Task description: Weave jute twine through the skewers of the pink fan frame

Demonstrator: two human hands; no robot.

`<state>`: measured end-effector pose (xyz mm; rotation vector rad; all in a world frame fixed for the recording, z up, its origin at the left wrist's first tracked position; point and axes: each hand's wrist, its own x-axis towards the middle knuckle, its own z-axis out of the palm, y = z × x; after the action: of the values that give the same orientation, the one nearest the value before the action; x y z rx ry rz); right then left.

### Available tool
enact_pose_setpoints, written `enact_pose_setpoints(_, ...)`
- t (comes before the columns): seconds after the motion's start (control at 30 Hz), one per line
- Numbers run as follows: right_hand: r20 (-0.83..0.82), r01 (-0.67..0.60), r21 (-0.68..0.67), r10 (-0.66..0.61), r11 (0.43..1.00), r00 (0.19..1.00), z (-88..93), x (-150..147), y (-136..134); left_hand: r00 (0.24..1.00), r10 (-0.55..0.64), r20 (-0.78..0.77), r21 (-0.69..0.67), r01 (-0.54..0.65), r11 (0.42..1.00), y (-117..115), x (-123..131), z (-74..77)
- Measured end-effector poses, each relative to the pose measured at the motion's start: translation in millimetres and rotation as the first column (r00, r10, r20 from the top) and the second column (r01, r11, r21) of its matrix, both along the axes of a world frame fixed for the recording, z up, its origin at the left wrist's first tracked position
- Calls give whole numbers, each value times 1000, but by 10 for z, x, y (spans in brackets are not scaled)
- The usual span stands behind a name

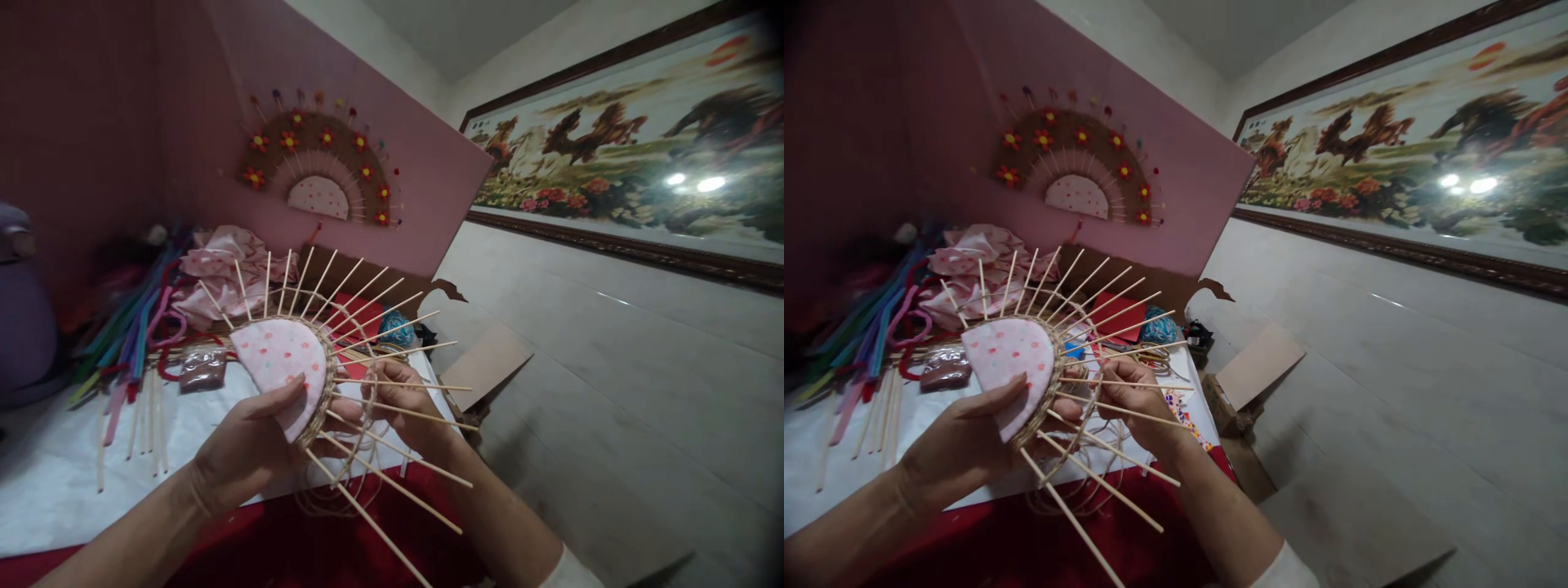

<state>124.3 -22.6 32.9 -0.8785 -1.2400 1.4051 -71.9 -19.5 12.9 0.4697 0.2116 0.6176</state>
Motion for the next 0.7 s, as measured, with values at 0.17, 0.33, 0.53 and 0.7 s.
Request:
enact_pose_setpoints(0.17,-25,-25,49,26,998,999,-20,1,10,998,49,43,-10,-49,999,-4,12,9)
enact_pose_setpoints(0.33,-44,-25,37,26,999,999,-49,0,0,993,122,-10,-22,-122,992,-6,27,23)
enact_pose_setpoints(0.53,-109,-67,-23,64,997,992,-97,-20,-18,956,279,-89,70,-273,959,-39,63,95)
enact_pose_setpoints(0.7,-98,-46,-34,43,998,994,-118,-48,-58,908,392,-146,99,-381,919,-84,74,175)
